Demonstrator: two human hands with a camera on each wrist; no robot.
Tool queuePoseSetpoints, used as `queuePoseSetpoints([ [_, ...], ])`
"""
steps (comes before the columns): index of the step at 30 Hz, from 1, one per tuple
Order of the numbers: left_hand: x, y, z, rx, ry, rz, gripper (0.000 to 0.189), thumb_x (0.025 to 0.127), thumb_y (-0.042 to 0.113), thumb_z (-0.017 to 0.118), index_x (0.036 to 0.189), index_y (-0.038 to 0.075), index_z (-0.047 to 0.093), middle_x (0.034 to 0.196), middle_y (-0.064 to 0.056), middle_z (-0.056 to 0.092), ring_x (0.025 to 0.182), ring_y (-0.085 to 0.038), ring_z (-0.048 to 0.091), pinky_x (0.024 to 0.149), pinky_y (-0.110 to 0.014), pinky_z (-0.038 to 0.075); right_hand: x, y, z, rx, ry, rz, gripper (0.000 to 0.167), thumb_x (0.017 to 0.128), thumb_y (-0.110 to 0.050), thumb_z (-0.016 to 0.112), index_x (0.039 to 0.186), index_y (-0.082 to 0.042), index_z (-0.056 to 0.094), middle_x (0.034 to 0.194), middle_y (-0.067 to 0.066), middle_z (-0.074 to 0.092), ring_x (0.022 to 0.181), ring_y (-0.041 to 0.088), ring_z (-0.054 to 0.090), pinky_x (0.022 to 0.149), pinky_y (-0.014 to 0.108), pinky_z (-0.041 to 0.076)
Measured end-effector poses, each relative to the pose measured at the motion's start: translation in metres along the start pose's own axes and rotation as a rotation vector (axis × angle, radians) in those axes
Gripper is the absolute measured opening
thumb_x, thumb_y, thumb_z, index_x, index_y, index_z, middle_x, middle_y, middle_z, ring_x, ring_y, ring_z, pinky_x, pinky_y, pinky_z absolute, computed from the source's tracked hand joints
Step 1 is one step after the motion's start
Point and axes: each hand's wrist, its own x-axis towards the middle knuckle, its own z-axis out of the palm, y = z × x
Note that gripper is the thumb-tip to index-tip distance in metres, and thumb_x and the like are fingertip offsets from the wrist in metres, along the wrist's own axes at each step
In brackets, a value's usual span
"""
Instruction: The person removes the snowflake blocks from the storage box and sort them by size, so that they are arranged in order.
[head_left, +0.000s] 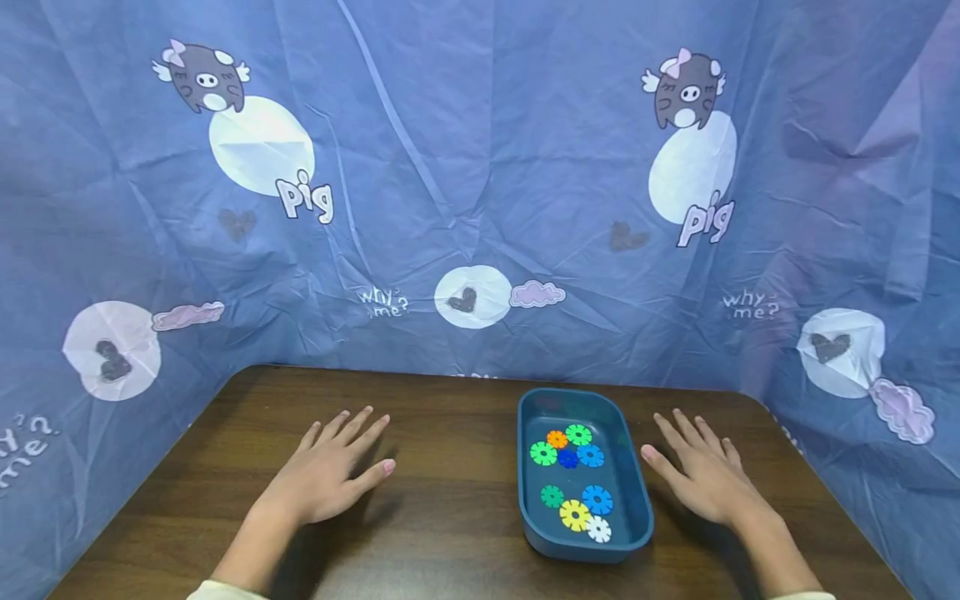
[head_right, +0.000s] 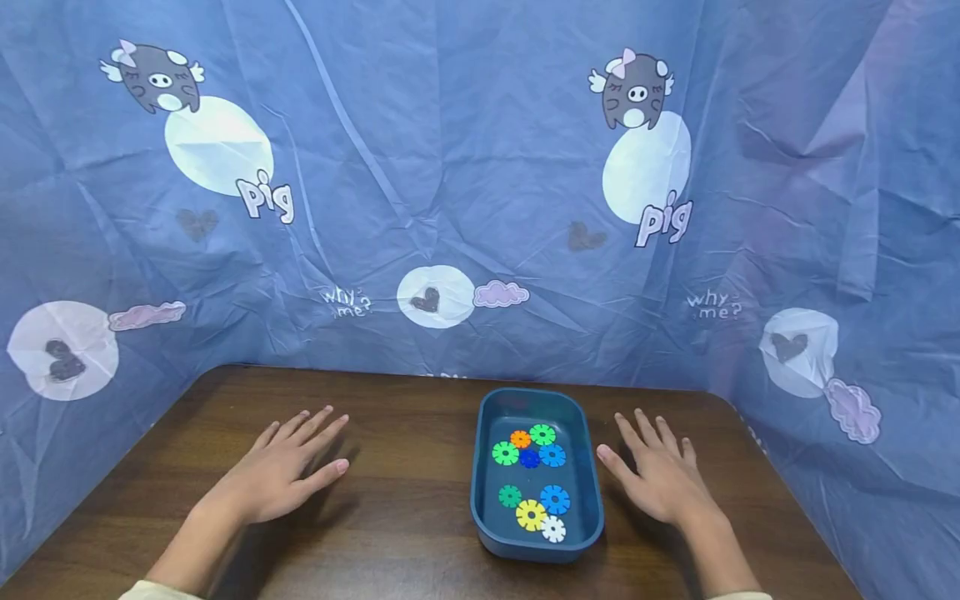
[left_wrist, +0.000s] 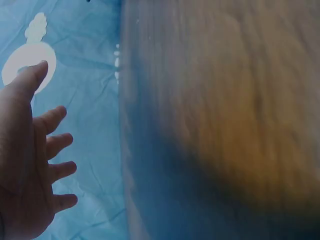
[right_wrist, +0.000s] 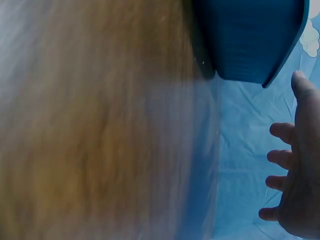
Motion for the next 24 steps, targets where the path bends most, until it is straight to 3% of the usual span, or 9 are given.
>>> queuePoseSetpoints([
  [7, 0.019, 0.016, 0.002, 0.010, -0.024, 0.069, 0.069, 0.103, 0.064, 0.040, 0.159, 0.022, 0.040, 0.163, -0.010, 0.036, 0.147, -0.043, 0.034, 0.117, -0.068, 0.021, 0.011, -0.010, 0.003, 0.055, 0.021, -0.035, 0.071, 0.108, -0.056, 0.037, 0.160, -0.007, 0.033, 0.160, 0.029, 0.032, 0.142, 0.058, 0.029, 0.102, 0.082, 0.025],
  [14, 0.044, 0.037, 0.004, 0.036, -0.031, 0.181, 0.068, 0.104, 0.062, 0.042, 0.158, 0.021, 0.041, 0.161, -0.011, 0.040, 0.145, -0.040, 0.038, 0.117, -0.063, 0.026, 0.022, -0.017, 0.007, 0.149, 0.046, -0.087, 0.069, 0.109, -0.050, 0.040, 0.158, -0.002, 0.034, 0.151, 0.032, 0.044, 0.136, 0.056, 0.041, 0.104, 0.075, 0.033],
  [21, 0.068, 0.065, 0.008, 0.077, -0.054, 0.289, 0.067, 0.104, 0.062, 0.039, 0.159, 0.023, 0.040, 0.160, -0.007, 0.042, 0.146, -0.032, 0.038, 0.117, -0.058, 0.029, 0.029, -0.021, 0.011, 0.271, 0.077, -0.072, 0.062, 0.110, -0.042, 0.043, 0.155, 0.001, 0.039, 0.150, 0.030, 0.047, 0.135, 0.050, 0.047, 0.105, 0.067, 0.040],
  [24, 0.077, 0.079, 0.009, 0.100, -0.063, 0.343, 0.068, 0.105, 0.064, 0.035, 0.159, 0.023, 0.040, 0.159, -0.007, 0.044, 0.145, -0.030, 0.040, 0.117, -0.056, 0.030, 0.030, -0.021, 0.014, 0.343, 0.113, -0.054, 0.057, 0.111, -0.039, 0.044, 0.152, 0.001, 0.045, 0.143, 0.027, 0.056, 0.127, 0.044, 0.057, 0.102, 0.062, 0.046],
])
